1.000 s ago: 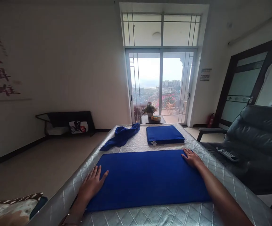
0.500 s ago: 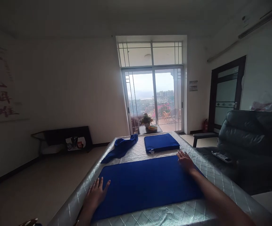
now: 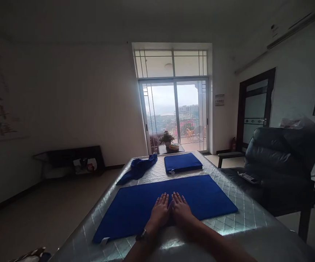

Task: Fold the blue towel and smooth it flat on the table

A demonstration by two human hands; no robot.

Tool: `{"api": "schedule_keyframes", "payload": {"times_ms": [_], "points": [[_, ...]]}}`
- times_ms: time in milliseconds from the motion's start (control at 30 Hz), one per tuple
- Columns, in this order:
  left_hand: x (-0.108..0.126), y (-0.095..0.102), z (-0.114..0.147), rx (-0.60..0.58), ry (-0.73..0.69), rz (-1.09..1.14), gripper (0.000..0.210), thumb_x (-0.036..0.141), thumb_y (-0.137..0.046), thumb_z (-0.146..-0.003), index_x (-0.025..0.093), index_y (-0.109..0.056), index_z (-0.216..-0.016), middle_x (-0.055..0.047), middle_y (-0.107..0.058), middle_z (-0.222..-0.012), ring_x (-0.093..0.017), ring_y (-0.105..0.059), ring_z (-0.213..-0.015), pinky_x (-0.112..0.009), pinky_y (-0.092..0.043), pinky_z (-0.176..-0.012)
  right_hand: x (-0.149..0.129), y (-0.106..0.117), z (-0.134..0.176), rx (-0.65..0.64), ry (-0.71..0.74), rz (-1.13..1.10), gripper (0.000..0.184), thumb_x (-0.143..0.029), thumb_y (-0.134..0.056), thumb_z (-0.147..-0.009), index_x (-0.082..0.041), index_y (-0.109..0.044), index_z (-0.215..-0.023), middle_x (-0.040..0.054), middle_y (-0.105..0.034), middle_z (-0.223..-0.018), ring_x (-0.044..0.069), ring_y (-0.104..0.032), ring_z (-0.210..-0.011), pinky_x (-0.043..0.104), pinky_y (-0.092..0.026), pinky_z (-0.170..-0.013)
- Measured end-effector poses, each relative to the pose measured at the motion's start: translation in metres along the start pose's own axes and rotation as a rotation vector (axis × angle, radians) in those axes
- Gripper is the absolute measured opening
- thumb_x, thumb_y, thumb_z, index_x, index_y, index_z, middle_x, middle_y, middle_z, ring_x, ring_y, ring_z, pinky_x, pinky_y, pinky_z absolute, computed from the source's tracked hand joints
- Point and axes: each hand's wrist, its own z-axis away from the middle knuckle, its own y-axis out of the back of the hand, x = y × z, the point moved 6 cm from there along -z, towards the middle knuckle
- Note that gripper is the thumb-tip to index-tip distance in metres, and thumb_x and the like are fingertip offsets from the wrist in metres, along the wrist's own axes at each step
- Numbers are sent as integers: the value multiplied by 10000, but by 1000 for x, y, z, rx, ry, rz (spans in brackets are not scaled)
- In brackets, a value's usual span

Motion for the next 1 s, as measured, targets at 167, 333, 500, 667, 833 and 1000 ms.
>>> {"api": "schedule_keyframes", "payload": {"times_ms": [167, 333, 500, 667, 833, 1000], "points": [[6, 8, 14, -79, 93, 8, 783, 587, -58, -992, 79, -325, -1524, -144, -281, -1599, -249, -215, -1499, -445, -189, -1228, -3, 4, 10, -12, -2, 10, 605, -340, -208, -994, -81, -322, -1529, 122, -229, -1613, 233, -156, -1512, 448, -104, -1225], [-27, 24, 38, -161, 174, 15, 796, 595, -19, -979, 90, -253, -1550, -115, -200, -1627, -235, -149, -1515, -443, -124, -1234, -5, 13, 13, -5, -14, -9, 635, -412, -224, -997, -86, -299, -1538, 109, -244, -1613, 224, -152, -1514, 435, -90, -1227], [-110, 38, 82, -184, 352, -29, 828, 631, -67, -964, 68, -180, -1560, -132, -132, -1633, -269, -122, -1519, -501, -103, -1223, -5, 13, 13, 11, 12, -27, 636, -411, -230, -996, -80, -311, -1532, 111, -255, -1611, 223, -145, -1515, 437, -92, -1227], [-199, 53, 137, -152, 568, -79, 845, 637, -110, -950, 51, -172, -1555, -164, -146, -1628, -305, -149, -1512, -541, -136, -1203, -5, 13, 14, 36, 20, -29, 626, -418, -244, -997, -100, -324, -1531, 105, -266, -1609, 216, -156, -1513, 430, -99, -1226], [-224, 55, 161, -105, 594, -78, 871, 663, -155, -932, 54, -195, -1552, -162, -172, -1629, -310, -169, -1508, -511, -190, -1196, -6, 14, 14, 41, 23, -41, 617, -424, -258, -1000, -112, -337, -1527, 96, -280, -1605, 218, -167, -1511, 429, -100, -1228], [-219, 55, 159, -15, 530, -141, 822, 630, -173, -941, 72, -301, -1531, -187, -310, -1588, -324, -272, -1476, -520, -252, -1163, -9, 18, 16, 58, 42, -45, 590, -397, -282, -999, -131, -359, -1520, 81, -306, -1597, 220, -198, -1504, 431, -102, -1230]]}}
